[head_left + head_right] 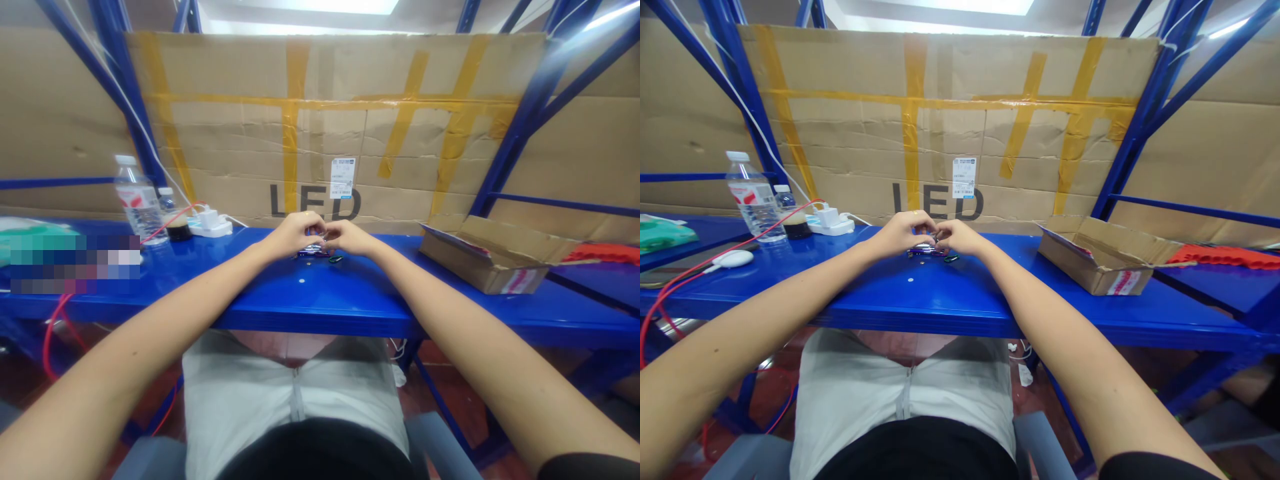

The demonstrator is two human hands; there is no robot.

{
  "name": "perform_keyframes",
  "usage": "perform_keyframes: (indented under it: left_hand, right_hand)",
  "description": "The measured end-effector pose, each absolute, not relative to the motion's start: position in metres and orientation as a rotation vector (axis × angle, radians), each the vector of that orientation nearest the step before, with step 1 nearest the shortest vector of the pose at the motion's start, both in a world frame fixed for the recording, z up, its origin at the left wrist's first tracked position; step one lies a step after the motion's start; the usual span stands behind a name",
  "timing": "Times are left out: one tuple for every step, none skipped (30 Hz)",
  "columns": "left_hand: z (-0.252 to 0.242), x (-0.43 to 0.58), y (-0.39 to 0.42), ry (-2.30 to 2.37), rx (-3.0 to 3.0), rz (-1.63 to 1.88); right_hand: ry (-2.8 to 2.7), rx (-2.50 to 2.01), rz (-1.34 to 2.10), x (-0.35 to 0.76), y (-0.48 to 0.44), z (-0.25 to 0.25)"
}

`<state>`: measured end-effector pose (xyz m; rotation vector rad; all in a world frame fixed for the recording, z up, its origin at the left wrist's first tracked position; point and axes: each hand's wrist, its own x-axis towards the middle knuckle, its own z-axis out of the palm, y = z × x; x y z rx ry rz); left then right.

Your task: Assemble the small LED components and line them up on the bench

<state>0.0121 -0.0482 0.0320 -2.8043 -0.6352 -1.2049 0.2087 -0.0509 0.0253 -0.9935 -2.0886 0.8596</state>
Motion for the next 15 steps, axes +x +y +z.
perform_keyframes:
  left_hand:
    - [0.033,0.011,-0.048,-0.648,-2.803,-1.204]
    - [0.034,0.010,-0.049,-0.669,-2.806,-1.200]
    - [0.035,0.008,-0.049,-0.700,-2.814,-1.188]
    - [0.037,0.005,-0.049,-0.736,-2.828,-1.156]
    - [0.038,0.003,-0.049,-0.774,-2.850,-1.090]
    - [0.039,0.000,-0.050,-0.814,-2.880,-0.991]
    - [0.040,-0.002,-0.050,-0.853,-2.912,-0.866]
    - [0.040,-0.004,-0.050,-0.883,-2.944,-0.728]
    - [0.040,-0.006,-0.049,-0.908,-2.972,-0.594]
    - [0.039,-0.007,-0.049,-0.931,-2.996,-0.475]
    - [0.038,-0.007,-0.048,-0.950,-3.013,-0.381]
    - [0.037,-0.007,-0.047,-0.958,-3.024,-0.311]
    - [0.035,-0.006,-0.046,-0.956,-3.031,-0.261]
    - [0.034,-0.005,-0.045,-0.949,-3.035,-0.226]
    - [0.033,-0.003,-0.044,-0.940,-3.038,-0.201]
  right_hand:
    - [-2.083,-1.003,0.854,0.209,-0.050,0.025]
    - [-2.079,-1.012,0.849,0.210,-0.049,0.025]
    - [-2.078,-1.021,0.845,0.211,-0.048,0.024]
    - [-2.079,-1.025,0.841,0.212,-0.047,0.023]
    - [-2.081,-1.026,0.839,0.213,-0.046,0.023]
    - [-2.080,-1.023,0.836,0.214,-0.044,0.022]
    - [-2.076,-1.016,0.832,0.214,-0.043,0.022]
    - [-2.070,-1.009,0.828,0.215,-0.043,0.021]
    - [-2.064,-1.003,0.824,0.216,-0.042,0.021]
    - [-2.059,-1.003,0.818,0.216,-0.042,0.021]
    - [-2.056,-1.008,0.811,0.217,-0.041,0.021]
    - [-2.056,-1.016,0.806,0.217,-0.041,0.021]
    - [-2.059,-1.024,0.804,0.217,-0.041,0.021]
    - [-2.062,-1.030,0.803,0.217,-0.041,0.021]
    - [-2.064,-1.036,0.803,0.217,-0.041,0.021]
